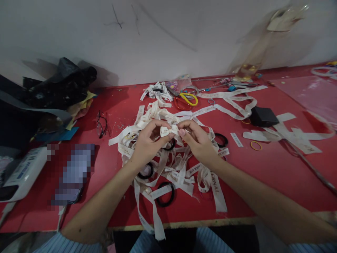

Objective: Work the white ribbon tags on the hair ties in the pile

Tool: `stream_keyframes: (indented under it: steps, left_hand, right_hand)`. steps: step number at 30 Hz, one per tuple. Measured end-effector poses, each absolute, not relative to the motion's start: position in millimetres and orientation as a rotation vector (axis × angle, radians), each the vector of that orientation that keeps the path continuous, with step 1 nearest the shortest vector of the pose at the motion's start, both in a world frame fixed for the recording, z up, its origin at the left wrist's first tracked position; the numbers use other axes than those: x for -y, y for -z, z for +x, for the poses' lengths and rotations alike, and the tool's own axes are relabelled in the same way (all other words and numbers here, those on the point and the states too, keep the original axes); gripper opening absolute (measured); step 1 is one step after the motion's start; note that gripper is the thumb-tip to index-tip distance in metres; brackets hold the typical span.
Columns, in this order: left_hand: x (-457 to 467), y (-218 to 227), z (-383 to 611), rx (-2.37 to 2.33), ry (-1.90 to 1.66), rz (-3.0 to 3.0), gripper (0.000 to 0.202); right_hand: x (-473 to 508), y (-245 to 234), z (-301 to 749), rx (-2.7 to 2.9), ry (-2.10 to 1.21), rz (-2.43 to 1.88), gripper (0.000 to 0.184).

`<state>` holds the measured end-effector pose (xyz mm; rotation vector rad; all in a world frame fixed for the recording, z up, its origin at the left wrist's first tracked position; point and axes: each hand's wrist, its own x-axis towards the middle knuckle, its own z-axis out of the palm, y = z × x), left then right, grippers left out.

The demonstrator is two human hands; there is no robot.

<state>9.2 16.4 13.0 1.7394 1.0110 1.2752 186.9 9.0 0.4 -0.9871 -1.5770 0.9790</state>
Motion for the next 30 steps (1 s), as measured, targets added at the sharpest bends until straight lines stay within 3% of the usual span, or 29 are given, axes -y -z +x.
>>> stream_keyframes:
  steps: [6,16,21,26,30]
  left_hand:
    - [-14.5,-13.7,9.5,-0.967,-1.342,1.809,0.016]
    - [-19.8,-9.4,3.7,-0.931,-1.434,2.033,0.016]
    - [-19.6,-11.6,2.8,-0.892,-1.406,2.052,0.017]
    - [-23.5,-14.0,-1.8,-0.915,-1.484,2.470,0.025]
    - [-25.5,-11.4,-3.3,-0.884,-1.584,2.536,0.019]
  right_hand:
    - [-6.1,-0.6,187.4,1.573,-0.996,-0.977,0.023]
    - [-7.9,-5.9,182.1,1.403,-1.570,-0.825,0.029]
    - [-7.4,-4.7,182.2,1.347,-1.630,-0.757,0.022]
    - [-8.8,-3.8,183.7,1.308,-1.684,-0.723,0.016]
    - [-7.9,-2.7,184.5,1.261,-1.747,-0.690,0.015]
